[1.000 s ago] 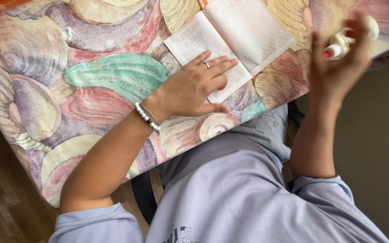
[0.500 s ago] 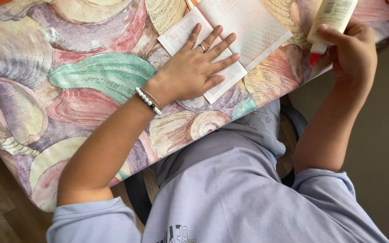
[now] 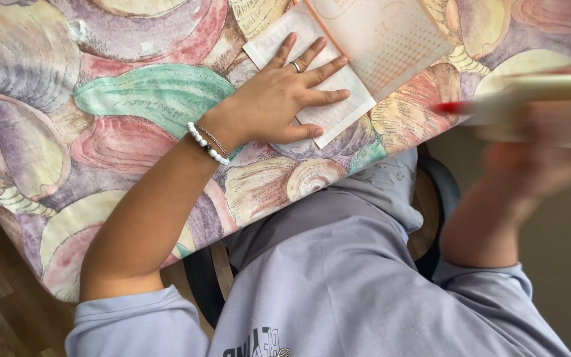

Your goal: Applying liquid glue from a bottle to the edges of paper bags and folding them to assemble the packaging.

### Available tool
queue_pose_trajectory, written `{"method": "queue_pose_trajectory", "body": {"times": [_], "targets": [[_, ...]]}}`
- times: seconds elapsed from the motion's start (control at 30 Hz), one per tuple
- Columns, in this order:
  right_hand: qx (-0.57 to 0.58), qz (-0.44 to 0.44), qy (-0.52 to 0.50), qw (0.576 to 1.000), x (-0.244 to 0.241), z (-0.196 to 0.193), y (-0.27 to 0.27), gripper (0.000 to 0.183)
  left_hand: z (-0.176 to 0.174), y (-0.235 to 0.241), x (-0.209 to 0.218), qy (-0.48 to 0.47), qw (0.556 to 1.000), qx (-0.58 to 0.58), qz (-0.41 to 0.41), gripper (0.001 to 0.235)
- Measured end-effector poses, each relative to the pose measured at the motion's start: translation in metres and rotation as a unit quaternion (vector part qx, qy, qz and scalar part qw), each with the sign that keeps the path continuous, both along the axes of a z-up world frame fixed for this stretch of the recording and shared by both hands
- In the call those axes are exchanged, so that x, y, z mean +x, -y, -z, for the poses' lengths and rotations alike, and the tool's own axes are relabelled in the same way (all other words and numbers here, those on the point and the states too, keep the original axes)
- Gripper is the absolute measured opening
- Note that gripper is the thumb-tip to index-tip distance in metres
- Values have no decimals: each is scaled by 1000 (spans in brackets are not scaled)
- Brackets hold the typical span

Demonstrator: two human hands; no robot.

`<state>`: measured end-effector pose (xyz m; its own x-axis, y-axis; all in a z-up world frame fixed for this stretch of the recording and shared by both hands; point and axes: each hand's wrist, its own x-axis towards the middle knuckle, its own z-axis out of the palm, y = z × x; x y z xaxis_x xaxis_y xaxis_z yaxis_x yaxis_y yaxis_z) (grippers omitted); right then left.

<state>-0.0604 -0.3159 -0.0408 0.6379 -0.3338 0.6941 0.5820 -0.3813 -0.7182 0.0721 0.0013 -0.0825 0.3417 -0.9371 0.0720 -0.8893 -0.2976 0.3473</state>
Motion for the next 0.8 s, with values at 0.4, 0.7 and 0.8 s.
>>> {"method": "queue_pose_trajectory", "body": {"times": [0.4,0.7,0.8], "targets": [[-73,-134,-240,959,-1,11,-113,21,-3,-1,1,-19,1000,-23,5,69],[-15,-63,-187,980,16,26,-76,23,3,-1,1,-17,998,-52,2,68],[24,-91,-188,978,5,27,-92,32,2,-2,1,-13,998,-60,3,68]]}}
